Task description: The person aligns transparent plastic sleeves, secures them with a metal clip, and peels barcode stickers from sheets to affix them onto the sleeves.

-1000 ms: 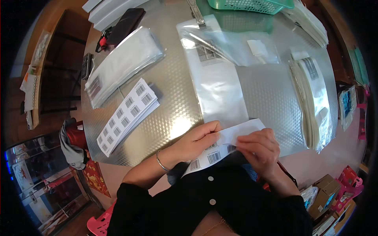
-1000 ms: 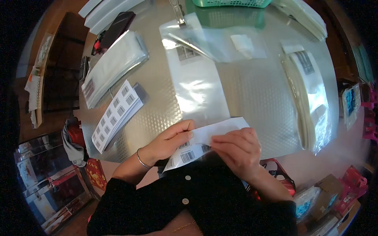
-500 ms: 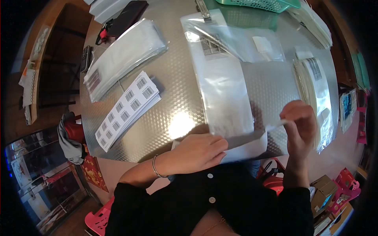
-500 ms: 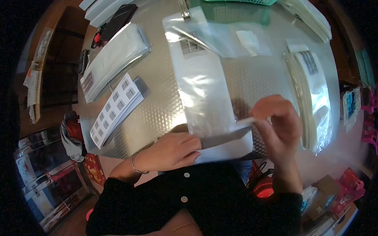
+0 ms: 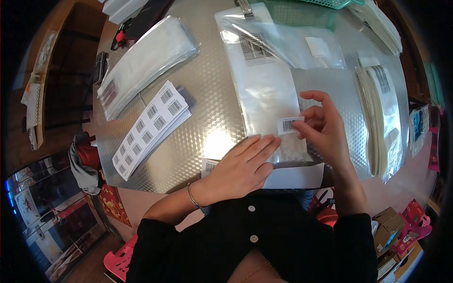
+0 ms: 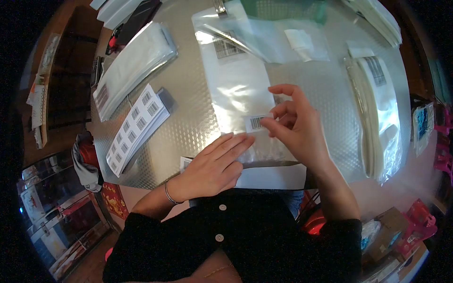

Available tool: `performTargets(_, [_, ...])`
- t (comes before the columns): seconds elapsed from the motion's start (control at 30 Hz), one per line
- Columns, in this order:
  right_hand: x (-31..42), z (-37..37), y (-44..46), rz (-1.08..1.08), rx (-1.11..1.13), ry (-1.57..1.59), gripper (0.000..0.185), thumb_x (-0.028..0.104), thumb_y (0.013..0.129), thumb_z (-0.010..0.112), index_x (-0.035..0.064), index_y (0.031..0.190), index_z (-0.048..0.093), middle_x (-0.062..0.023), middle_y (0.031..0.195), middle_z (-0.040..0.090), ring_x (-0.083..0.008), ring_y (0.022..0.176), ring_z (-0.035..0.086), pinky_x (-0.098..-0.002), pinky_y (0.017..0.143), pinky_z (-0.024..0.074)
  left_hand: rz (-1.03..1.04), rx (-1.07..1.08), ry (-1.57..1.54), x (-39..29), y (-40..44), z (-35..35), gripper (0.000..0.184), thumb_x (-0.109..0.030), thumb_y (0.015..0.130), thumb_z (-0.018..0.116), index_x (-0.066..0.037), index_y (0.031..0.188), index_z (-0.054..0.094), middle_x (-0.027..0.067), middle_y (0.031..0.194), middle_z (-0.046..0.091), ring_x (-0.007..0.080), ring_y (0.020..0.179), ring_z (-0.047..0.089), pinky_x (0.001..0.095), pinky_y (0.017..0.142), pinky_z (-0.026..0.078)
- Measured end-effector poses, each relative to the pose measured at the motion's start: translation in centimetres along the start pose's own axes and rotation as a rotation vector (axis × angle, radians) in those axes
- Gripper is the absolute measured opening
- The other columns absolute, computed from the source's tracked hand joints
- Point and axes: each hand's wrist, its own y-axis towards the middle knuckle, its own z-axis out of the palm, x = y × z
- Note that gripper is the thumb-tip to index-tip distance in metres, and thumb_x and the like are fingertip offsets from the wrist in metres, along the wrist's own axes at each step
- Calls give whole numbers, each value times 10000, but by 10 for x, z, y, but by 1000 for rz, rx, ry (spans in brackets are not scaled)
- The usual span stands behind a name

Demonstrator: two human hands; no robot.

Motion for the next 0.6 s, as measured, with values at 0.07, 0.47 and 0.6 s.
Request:
performTargets(0.07, [-2,1,3,8,45,-37,457,-18,811,684,32,1225,497,-54,826,621,-71,680,621,-202,566,466,-4,5,-1,0,0,0,200,-162,689,637,4,780,574,238,1313,491,336,1260,441,444,1076,343])
performTargets(0.47, [-11,-17,13,-703,67,-730,407,222,609,821,128,981,683,-139,1346,489,-288,1110,539,-414,920,417,27,-27,7,3,-5,4,212,-183,682,658,-14,781,576,199,1289,524,316,1233,464,474,1066,336])
performTargets(0.6, [-19,-21,10,-693,105,-796,315,242,602,805,135,878,697,-93,1356,499,-280,1150,505,-415,960,363,31,-66,9,3,-6,5,201,-165,681,667,-18,775,568,193,1254,549,319,1208,485,480,1048,355])
